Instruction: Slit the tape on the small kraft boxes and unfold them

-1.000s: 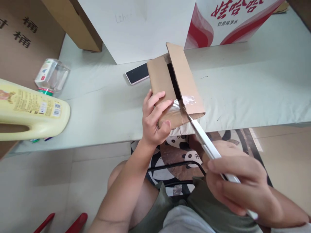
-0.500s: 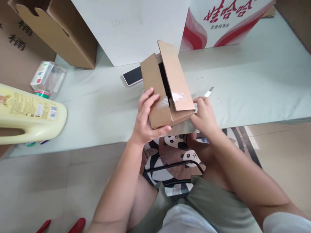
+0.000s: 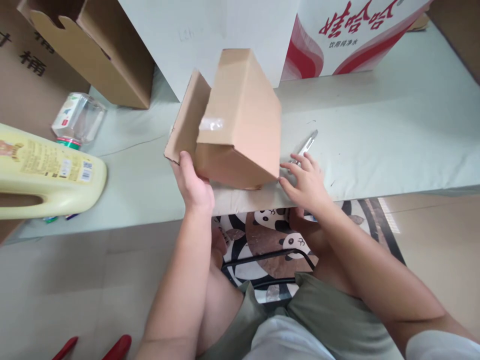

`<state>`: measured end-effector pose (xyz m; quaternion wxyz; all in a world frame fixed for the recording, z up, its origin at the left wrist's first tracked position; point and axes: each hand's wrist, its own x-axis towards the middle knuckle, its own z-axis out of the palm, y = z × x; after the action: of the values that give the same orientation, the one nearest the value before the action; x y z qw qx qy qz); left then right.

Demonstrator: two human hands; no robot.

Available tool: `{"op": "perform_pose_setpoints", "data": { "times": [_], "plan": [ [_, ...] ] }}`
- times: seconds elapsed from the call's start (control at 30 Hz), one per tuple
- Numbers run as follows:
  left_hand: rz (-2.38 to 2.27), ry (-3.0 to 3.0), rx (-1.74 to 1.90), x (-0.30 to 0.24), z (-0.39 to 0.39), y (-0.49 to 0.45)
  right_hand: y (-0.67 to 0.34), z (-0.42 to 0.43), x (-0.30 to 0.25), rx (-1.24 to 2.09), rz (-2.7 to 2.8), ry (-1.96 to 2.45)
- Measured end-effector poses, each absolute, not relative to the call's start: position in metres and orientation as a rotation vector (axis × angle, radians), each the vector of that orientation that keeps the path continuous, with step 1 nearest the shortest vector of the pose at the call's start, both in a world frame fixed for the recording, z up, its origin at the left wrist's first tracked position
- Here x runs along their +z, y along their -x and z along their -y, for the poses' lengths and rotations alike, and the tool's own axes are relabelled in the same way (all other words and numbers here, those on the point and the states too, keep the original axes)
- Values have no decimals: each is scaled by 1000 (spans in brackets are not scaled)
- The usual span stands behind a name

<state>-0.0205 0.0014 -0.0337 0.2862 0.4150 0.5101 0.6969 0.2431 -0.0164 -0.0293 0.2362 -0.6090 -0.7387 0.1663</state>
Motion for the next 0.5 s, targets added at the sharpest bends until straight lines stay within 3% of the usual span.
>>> {"op": "perform_pose_setpoints", "data": {
  "times": [0.2, 0.37, 0.5],
  "plan": [
    [-1483, -763, 1553, -21, 3, 22, -249, 12, -26, 693, 1858, 1270],
    [-1711, -950, 1519, -11, 7, 20, -247, 17, -14, 862, 1780, 1213],
    [-1639, -1092, 1457, -12, 7, 16, -243, 21, -9, 895, 1745, 1202]
  ]
}}
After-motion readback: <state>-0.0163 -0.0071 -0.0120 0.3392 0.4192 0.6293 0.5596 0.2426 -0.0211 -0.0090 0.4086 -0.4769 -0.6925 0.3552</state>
